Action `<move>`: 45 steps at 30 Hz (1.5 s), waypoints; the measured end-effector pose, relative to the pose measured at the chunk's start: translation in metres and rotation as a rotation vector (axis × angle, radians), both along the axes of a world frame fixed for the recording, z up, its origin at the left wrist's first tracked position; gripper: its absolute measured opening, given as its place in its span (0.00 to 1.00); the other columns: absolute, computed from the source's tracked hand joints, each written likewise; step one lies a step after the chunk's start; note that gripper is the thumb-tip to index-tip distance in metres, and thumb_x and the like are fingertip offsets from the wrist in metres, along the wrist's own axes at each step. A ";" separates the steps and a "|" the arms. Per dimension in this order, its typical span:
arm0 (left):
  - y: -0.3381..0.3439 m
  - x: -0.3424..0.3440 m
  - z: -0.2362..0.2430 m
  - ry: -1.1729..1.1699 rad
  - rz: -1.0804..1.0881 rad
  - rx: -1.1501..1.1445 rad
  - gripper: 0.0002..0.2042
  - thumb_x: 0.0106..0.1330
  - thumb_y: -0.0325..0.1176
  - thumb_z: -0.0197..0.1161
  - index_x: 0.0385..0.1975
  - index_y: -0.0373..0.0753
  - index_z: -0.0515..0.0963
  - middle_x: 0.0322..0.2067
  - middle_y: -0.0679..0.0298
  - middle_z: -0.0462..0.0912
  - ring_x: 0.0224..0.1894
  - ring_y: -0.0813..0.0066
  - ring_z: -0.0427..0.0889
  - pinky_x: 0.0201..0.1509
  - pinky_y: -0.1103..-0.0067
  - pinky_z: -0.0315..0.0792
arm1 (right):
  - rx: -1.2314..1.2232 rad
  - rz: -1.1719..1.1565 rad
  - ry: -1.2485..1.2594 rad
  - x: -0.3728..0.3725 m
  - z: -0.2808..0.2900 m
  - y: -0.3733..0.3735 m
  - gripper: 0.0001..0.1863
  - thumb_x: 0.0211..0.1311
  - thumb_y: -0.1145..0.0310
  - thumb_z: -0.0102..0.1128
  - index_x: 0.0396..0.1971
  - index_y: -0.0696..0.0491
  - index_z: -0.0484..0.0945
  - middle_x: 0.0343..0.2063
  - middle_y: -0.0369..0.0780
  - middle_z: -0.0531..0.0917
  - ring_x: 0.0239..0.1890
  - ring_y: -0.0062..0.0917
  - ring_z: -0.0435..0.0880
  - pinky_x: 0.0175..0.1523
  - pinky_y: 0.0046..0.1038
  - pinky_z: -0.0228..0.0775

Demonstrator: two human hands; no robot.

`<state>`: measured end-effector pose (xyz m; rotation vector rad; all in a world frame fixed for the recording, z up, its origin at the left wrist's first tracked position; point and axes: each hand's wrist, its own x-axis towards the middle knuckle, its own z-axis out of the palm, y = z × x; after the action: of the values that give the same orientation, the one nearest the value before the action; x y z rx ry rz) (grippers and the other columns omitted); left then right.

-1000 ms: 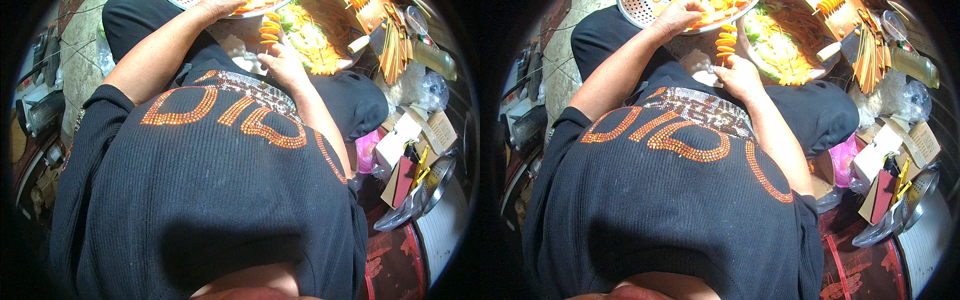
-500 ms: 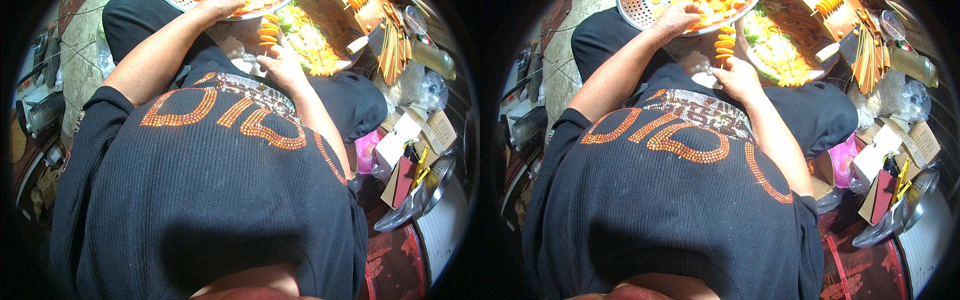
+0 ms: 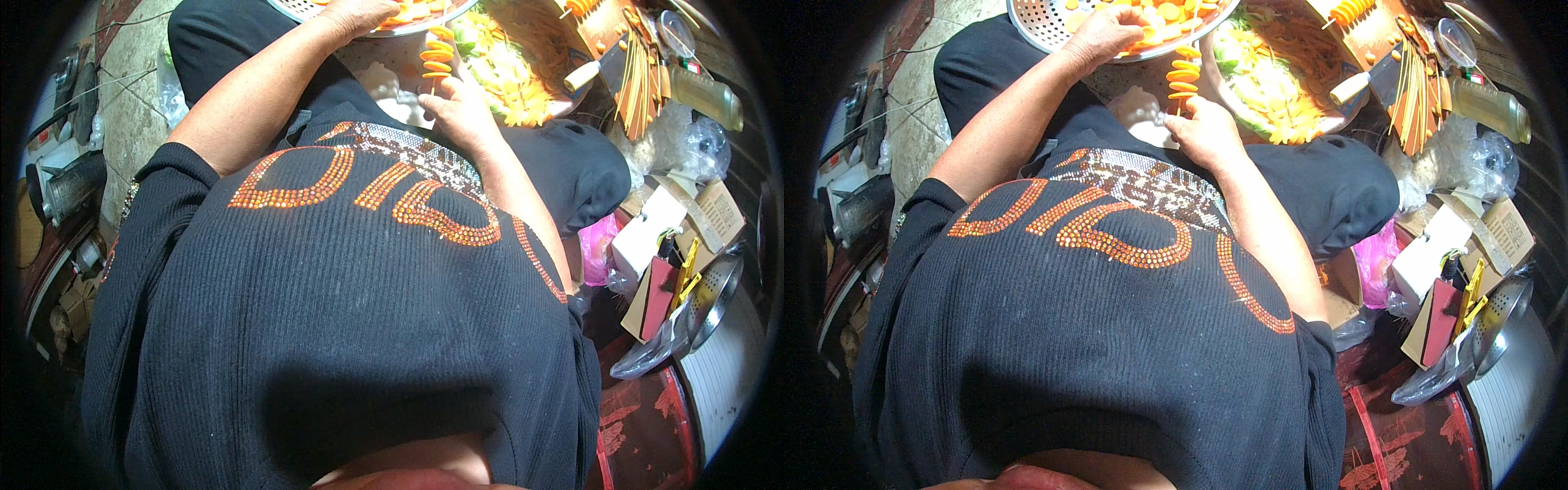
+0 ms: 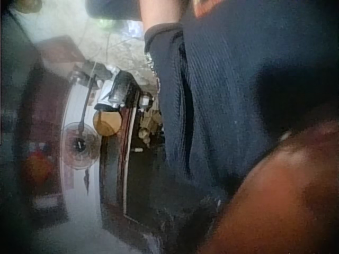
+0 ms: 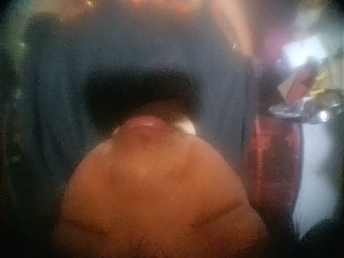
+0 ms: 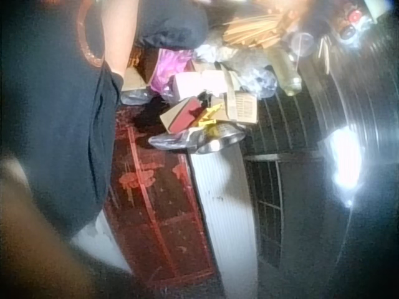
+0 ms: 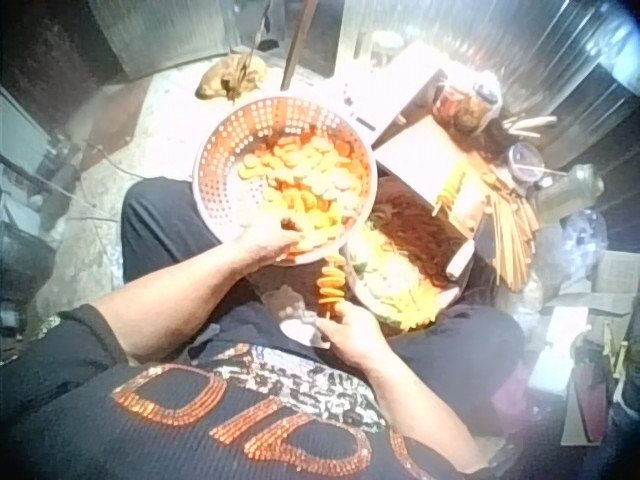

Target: The person sits on the floor and threads sliced orange vegetables onto wooden skewers one by one. They pick slices from a colander and insert them into the skewer, then place the completed skewers on a nearby surface.

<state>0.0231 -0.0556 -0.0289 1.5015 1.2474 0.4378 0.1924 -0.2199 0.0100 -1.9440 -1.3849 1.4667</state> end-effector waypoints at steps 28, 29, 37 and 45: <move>0.002 0.001 -0.018 -0.040 0.037 -0.024 0.09 0.53 0.28 0.60 0.33 0.34 0.80 0.28 0.60 0.82 0.30 0.73 0.79 0.34 0.77 0.74 | -0.024 -0.006 -0.005 -0.001 0.005 0.001 0.17 0.50 0.59 0.59 0.31 0.59 0.79 0.25 0.43 0.83 0.31 0.30 0.83 0.40 0.29 0.73; 0.003 0.001 -0.015 -0.017 0.021 -0.009 0.09 0.53 0.28 0.60 0.32 0.34 0.80 0.28 0.60 0.82 0.30 0.73 0.79 0.34 0.77 0.74 | -0.030 -0.010 -0.001 -0.001 0.006 0.001 0.17 0.50 0.59 0.59 0.31 0.59 0.79 0.25 0.43 0.83 0.30 0.29 0.83 0.40 0.29 0.73; 0.003 -0.001 -0.009 0.063 -0.023 0.099 0.10 0.52 0.29 0.60 0.33 0.33 0.80 0.28 0.58 0.82 0.30 0.72 0.79 0.35 0.77 0.74 | -0.022 0.008 -0.022 -0.001 0.004 0.001 0.16 0.50 0.59 0.59 0.30 0.58 0.78 0.25 0.43 0.83 0.30 0.29 0.83 0.40 0.29 0.73; -0.001 0.001 0.000 0.018 0.018 0.014 0.10 0.53 0.29 0.60 0.33 0.32 0.80 0.28 0.59 0.82 0.29 0.71 0.79 0.31 0.76 0.75 | -0.027 -0.002 -0.004 -0.001 0.001 0.001 0.16 0.50 0.59 0.60 0.31 0.59 0.78 0.25 0.43 0.83 0.29 0.29 0.83 0.40 0.29 0.74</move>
<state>0.0245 -0.0565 -0.0285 1.5100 1.2755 0.4464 0.1917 -0.2188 0.0107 -1.9655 -1.3712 1.4893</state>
